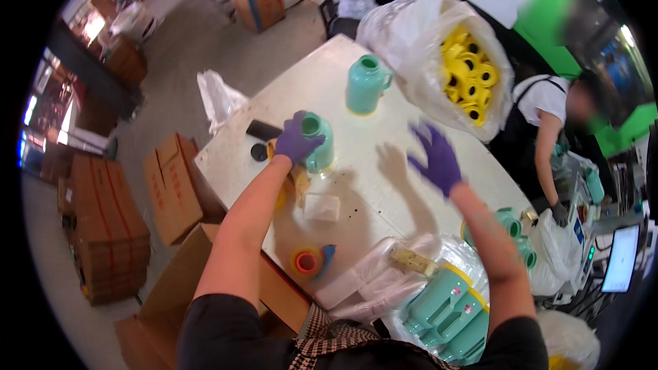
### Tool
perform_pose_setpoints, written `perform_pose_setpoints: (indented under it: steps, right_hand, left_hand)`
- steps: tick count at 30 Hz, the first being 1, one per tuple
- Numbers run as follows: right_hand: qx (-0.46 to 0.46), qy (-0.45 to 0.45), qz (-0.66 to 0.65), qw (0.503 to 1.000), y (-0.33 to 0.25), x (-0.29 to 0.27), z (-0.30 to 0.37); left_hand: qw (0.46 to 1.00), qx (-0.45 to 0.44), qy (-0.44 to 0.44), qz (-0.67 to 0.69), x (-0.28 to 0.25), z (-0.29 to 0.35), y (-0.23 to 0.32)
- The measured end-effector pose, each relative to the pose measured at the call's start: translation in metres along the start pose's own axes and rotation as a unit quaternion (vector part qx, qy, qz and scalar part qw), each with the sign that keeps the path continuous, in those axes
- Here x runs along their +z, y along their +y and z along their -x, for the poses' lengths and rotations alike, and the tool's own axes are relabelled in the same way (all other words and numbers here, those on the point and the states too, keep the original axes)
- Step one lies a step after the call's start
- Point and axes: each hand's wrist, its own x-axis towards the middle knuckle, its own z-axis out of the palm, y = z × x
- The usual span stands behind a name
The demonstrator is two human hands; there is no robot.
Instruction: The person assembles teal plastic containers by inserting a metal ring into the neck and screwing on a yellow lid. The person then places the finished containers into a cardboard box. The task is performed repeatedly in a warehouse setting.
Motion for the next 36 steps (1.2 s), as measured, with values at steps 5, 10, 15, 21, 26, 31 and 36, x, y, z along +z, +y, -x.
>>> perform_pose_setpoints:
  steps: [5, 10, 15, 21, 26, 31, 36]
  right_hand:
    - [0.011, 0.02, 0.133, 0.991, 0.069, 0.112, -0.268]
    - [0.199, -0.113, 0.097, 0.969, 0.125, 0.176, -0.335]
    - [0.111, -0.171, 0.016, 0.979, 0.038, 0.157, -0.292]
    - [0.194, -0.072, -0.084, 0.975, 0.06, 0.034, -0.119]
    - [0.291, 0.219, -0.139, 0.921, 0.025, -0.114, 0.14]
    - [0.524, 0.447, -0.214, 0.692, -0.116, -0.186, 0.455]
    - [0.638, 0.52, -0.054, 0.565, -0.213, -0.159, 0.59]
  left_hand:
    - [0.998, 0.045, -0.01, 0.037, 0.0, -0.005, -0.02]
    - [0.993, 0.107, 0.041, 0.03, 0.02, -0.025, -0.021]
    - [0.992, 0.083, 0.089, 0.017, 0.016, -0.006, -0.044]
    - [0.979, 0.161, 0.024, 0.125, 0.026, -0.024, -0.038]
    - [0.964, 0.253, 0.014, 0.083, 0.06, 0.044, -0.018]
    - [0.839, 0.544, 0.009, -0.009, 0.036, 0.226, 0.12]
    - [0.797, 0.53, -0.246, 0.156, 0.115, 0.417, 0.238]
